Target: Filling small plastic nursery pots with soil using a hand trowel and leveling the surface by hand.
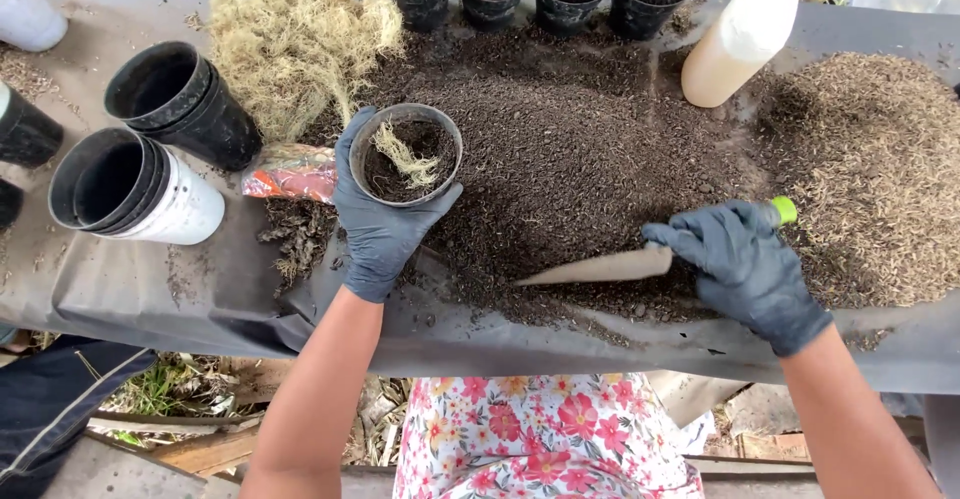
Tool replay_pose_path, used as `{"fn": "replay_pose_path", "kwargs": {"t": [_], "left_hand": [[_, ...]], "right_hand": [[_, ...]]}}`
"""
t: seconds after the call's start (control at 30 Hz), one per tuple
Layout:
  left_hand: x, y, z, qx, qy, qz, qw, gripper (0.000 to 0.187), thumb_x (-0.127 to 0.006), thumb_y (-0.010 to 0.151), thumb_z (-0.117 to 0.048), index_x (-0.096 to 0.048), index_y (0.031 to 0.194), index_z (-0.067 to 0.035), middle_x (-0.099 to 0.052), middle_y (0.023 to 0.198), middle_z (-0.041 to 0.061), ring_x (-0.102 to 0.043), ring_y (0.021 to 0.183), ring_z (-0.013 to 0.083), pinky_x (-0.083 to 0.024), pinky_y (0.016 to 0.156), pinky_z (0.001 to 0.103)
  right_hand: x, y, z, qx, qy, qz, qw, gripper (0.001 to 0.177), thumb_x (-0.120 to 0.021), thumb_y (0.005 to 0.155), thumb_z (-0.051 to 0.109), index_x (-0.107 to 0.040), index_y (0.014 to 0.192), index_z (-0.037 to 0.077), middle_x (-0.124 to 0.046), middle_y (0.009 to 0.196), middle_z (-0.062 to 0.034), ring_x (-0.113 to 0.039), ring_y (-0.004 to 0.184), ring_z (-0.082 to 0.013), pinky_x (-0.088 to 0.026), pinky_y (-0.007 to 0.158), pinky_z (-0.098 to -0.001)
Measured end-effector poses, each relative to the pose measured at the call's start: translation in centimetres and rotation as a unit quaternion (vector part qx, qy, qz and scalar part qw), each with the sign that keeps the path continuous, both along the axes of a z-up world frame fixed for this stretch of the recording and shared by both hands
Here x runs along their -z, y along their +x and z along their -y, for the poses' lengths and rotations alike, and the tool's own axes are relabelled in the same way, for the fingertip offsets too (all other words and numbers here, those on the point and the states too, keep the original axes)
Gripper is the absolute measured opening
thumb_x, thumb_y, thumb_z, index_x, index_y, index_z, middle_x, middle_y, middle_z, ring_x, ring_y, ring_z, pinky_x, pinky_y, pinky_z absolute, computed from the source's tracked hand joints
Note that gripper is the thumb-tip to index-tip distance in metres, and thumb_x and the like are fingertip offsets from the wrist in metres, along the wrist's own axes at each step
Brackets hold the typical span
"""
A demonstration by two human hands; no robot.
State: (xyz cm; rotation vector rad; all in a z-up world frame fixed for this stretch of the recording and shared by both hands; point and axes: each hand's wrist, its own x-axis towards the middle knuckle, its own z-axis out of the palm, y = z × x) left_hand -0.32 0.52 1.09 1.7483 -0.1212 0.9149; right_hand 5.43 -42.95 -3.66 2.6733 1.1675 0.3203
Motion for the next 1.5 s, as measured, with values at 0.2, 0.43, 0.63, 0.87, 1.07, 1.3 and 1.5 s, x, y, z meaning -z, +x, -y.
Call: {"fn": "replay_pose_path", "kwargs": {"t": [0.2, 0.43, 0.63, 0.87, 1.07, 1.3, 1.5], "left_hand": [[0.2, 0.1, 0.0, 0.009, -0.02, -0.004, 1.0, 0.098, -0.098, 0.066, -0.014, -0.041, 0.145, -0.005, -0.051, 0.145, 0.011, -0.051, 0.14, 0.0251, -0.035, 0.128, 0.035], [0.3, 0.1, 0.3, 0.005, -0.003, -0.017, 1.0, 0.101, -0.099, 0.066, -0.015, -0.041, 0.147, -0.005, -0.05, 0.149, 0.012, -0.051, 0.142, 0.0267, -0.034, 0.129, 0.036], [0.7, 0.1, 0.2, 0.023, -0.025, -0.02, 0.999, 0.102, -0.098, 0.066, -0.016, -0.039, 0.149, -0.005, -0.05, 0.15, 0.012, -0.051, 0.142, 0.0267, -0.035, 0.129, 0.038], [-0.6, -0.5, 0.6, -0.003, 0.011, -0.023, 1.0, 0.095, -0.097, 0.069, -0.02, -0.043, 0.146, -0.004, -0.05, 0.148, 0.012, -0.05, 0.143, 0.0278, -0.034, 0.129, 0.038], [-0.4, -0.3, 0.5, -0.002, -0.01, -0.014, 1.0, 0.095, -0.097, 0.066, -0.016, -0.045, 0.144, -0.005, -0.051, 0.147, 0.012, -0.05, 0.142, 0.0271, -0.035, 0.129, 0.037], [1.2, 0.0, -0.4, 0.141, -0.23, -0.009, 0.963, 0.1, -0.086, 0.063, 0.006, -0.039, 0.148, -0.017, -0.043, 0.152, 0.01, -0.045, 0.14, 0.0291, -0.057, 0.109, 0.058], [0.5, -0.1, -0.4, 0.084, -0.158, 0.009, 0.984, 0.099, -0.092, 0.064, 0.0, -0.039, 0.147, -0.013, -0.045, 0.15, 0.012, -0.046, 0.141, 0.0289, -0.045, 0.123, 0.047]], "right_hand": [[-3.4, 4.0, -3.1, -0.119, 0.154, 0.02, 0.981, 0.098, -0.065, 0.063, -0.001, -0.047, 0.154, 0.034, -0.069, 0.121, 0.0044, -0.065, 0.1, -0.0233, -0.044, 0.097, -0.0438], [-9.6, 4.2, -5.7, 0.064, 0.189, -0.06, 0.978, 0.036, -0.059, 0.103, 0.02, -0.063, 0.137, 0.032, -0.069, 0.099, -0.0003, -0.065, 0.084, -0.0263, -0.056, 0.083, -0.0452], [-16.4, -1.8, -7.2, 0.313, 0.398, -0.384, 0.772, 0.052, -0.05, 0.098, 0.019, -0.039, 0.146, 0.003, -0.05, 0.144, -0.0185, -0.058, 0.116, -0.0332, -0.056, 0.087, -0.0468], [-7.2, -5.4, 0.4, 0.449, 0.375, -0.239, 0.775, 0.034, -0.06, 0.11, 0.029, -0.046, 0.119, 0.0, -0.064, 0.087, -0.0187, -0.061, 0.068, -0.0319, -0.052, 0.054, -0.0482], [-5.8, -5.6, -2.6, 0.502, 0.148, -0.227, 0.821, 0.051, -0.027, 0.118, 0.047, -0.063, 0.11, 0.01, -0.052, 0.061, -0.0028, -0.049, 0.048, -0.0165, -0.045, 0.042, -0.0314], [-8.1, -3.5, -8.1, 0.462, 0.22, -0.312, 0.8, 0.045, -0.026, 0.115, 0.04, -0.056, 0.103, 0.008, -0.053, 0.077, -0.0047, -0.047, 0.063, -0.0182, -0.045, 0.055, -0.0349], [-10.6, -1.5, -9.1, 0.341, 0.152, -0.164, 0.913, 0.056, -0.031, 0.104, 0.062, -0.056, 0.124, 0.017, -0.07, 0.081, -0.0132, -0.07, 0.068, -0.0354, -0.059, 0.062, -0.0497]]}}
